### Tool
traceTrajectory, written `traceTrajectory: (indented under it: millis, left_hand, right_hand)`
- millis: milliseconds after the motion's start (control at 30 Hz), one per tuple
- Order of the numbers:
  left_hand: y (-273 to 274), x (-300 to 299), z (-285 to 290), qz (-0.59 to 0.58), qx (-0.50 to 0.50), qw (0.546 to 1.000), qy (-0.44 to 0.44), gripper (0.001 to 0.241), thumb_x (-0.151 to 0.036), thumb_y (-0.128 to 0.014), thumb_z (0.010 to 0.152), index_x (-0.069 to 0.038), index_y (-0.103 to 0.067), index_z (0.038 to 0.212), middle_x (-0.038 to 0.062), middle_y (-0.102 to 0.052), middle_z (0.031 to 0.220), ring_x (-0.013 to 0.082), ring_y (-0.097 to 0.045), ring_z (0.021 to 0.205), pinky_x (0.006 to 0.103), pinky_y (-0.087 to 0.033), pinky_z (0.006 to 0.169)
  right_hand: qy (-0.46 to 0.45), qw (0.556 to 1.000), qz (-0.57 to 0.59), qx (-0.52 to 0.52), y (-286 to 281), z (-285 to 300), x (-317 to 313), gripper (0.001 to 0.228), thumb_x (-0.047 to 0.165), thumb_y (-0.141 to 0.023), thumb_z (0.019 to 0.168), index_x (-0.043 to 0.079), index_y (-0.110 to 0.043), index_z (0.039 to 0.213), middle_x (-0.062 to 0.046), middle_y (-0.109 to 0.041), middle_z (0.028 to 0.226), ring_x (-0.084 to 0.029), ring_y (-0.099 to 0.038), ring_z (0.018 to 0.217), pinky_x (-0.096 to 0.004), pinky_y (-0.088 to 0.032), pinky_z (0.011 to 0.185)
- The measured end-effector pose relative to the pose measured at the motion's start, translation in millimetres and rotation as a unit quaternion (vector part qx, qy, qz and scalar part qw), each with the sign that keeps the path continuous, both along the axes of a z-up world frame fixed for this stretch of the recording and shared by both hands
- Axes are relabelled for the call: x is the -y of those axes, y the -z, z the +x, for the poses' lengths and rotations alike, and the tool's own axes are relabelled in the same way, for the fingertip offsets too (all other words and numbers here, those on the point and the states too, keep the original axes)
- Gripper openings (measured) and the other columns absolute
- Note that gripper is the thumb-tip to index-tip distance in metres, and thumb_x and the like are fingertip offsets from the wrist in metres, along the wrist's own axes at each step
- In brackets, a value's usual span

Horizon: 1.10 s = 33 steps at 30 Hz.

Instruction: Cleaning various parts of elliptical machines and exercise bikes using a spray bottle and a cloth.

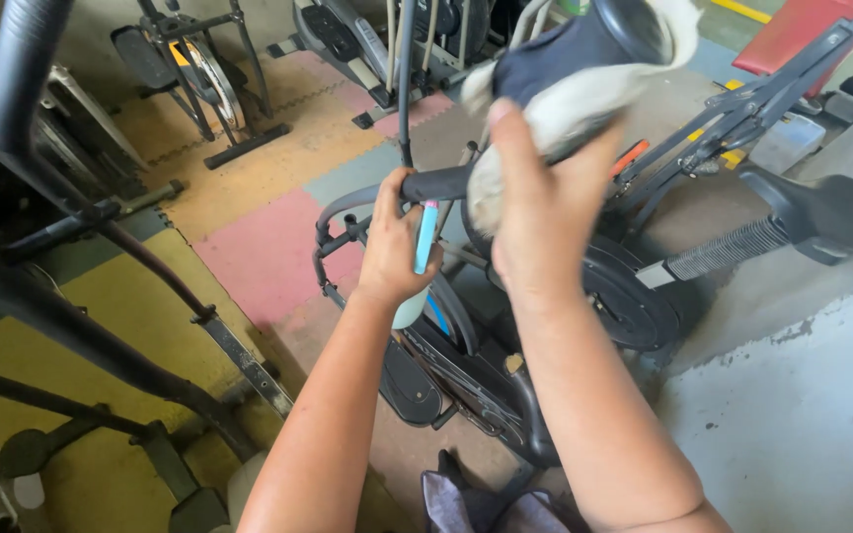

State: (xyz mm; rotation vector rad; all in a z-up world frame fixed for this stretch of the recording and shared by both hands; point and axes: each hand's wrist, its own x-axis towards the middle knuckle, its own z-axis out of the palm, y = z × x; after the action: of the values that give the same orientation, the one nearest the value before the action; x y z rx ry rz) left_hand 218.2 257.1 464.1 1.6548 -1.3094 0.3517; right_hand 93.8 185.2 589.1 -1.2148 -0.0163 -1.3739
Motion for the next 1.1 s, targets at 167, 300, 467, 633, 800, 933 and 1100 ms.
traceTrajectory:
  millis: [167, 300, 467, 633, 800, 933, 1100]
  left_hand:
    - [-0.5, 1.2, 3.3, 0.011, 0.007, 1.000, -0.018, 0.031, -0.007, -0.073, 0.063, 0.004, -0.065, 0.091, 0.027, -0.038, 0.148, 0.0496, -0.045, 0.136, 0.0486, -0.042, 0.111]
    - [10.5, 5.4, 8.4, 0.006, 0.038, 0.999, -0.024, 0.034, -0.009, -0.075, 0.059, 0.005, -0.065, 0.088, 0.034, -0.037, 0.144, 0.0546, -0.040, 0.136, 0.0520, -0.038, 0.113]
    - [25.6, 11.6, 13.7, 0.022, 0.017, 0.999, -0.023, 0.042, -0.011, -0.075, 0.064, 0.006, -0.065, 0.100, 0.038, -0.039, 0.142, 0.0552, -0.042, 0.132, 0.0516, -0.040, 0.112]
    - [29.2, 12.2, 7.5, 0.095, -0.048, 0.993, -0.046, 0.052, -0.014, -0.074, 0.069, 0.006, -0.064, 0.116, 0.034, -0.047, 0.128, 0.0527, -0.047, 0.123, 0.0531, -0.044, 0.108]
    - [28.9, 7.4, 4.4, 0.036, -0.010, 0.999, -0.020, 0.039, -0.011, -0.073, 0.072, 0.005, -0.061, 0.105, 0.037, -0.040, 0.140, 0.0563, -0.043, 0.131, 0.0524, -0.046, 0.108]
    - [22.2, 1.4, -9.0, 0.071, -0.046, 0.996, -0.027, 0.045, -0.012, -0.075, 0.068, 0.005, -0.060, 0.107, 0.036, -0.039, 0.142, 0.0558, -0.043, 0.131, 0.0528, -0.043, 0.105]
    - [56.1, -5.4, -28.2, 0.005, -0.022, 0.997, -0.068, 0.039, -0.003, -0.071, 0.069, 0.000, -0.064, 0.108, 0.040, -0.023, 0.158, 0.0596, -0.027, 0.144, 0.0554, -0.032, 0.117]
  right_hand:
    - [0.127, 0.991, -0.039, -0.012, 18.3, 22.4, 15.9, 0.046, 0.009, -0.071, 0.108, -0.005, -0.041, 0.140, -0.013, -0.056, 0.132, -0.016, -0.054, 0.114, -0.032, -0.043, 0.106]
    - [0.119, 0.987, -0.071, -0.083, 103.4, 62.7, 35.7, 0.030, 0.012, -0.076, 0.097, 0.000, -0.063, 0.121, -0.003, -0.068, 0.115, -0.012, -0.064, 0.103, -0.029, -0.053, 0.096]
    - [-0.075, 0.992, -0.006, -0.106, 137.8, 81.3, 68.8, 0.036, 0.008, -0.080, 0.090, 0.003, -0.063, 0.121, -0.002, -0.067, 0.115, -0.012, -0.063, 0.103, -0.030, -0.054, 0.093]
    - [-0.227, 0.964, -0.048, -0.133, 137.8, 75.8, 91.8, 0.047, 0.008, -0.084, 0.083, 0.006, -0.060, 0.124, -0.002, -0.064, 0.117, -0.013, -0.062, 0.108, -0.032, -0.054, 0.095]
    - [-0.207, 0.953, -0.157, -0.156, 135.0, 81.9, 89.7, 0.039, 0.009, -0.084, 0.087, 0.005, -0.065, 0.121, -0.004, -0.066, 0.118, -0.015, -0.063, 0.111, -0.032, -0.052, 0.102]
    - [-0.209, 0.955, -0.131, -0.164, 133.4, 92.0, 85.5, 0.040, 0.012, -0.085, 0.084, 0.006, -0.065, 0.118, -0.003, -0.066, 0.116, -0.014, -0.063, 0.109, -0.030, -0.051, 0.100]
    - [-0.112, 0.966, -0.076, -0.220, 174.7, 108.9, 71.5, 0.028, 0.019, -0.083, 0.085, 0.004, -0.072, 0.105, -0.006, -0.074, 0.100, -0.015, -0.068, 0.091, -0.031, -0.056, 0.082]
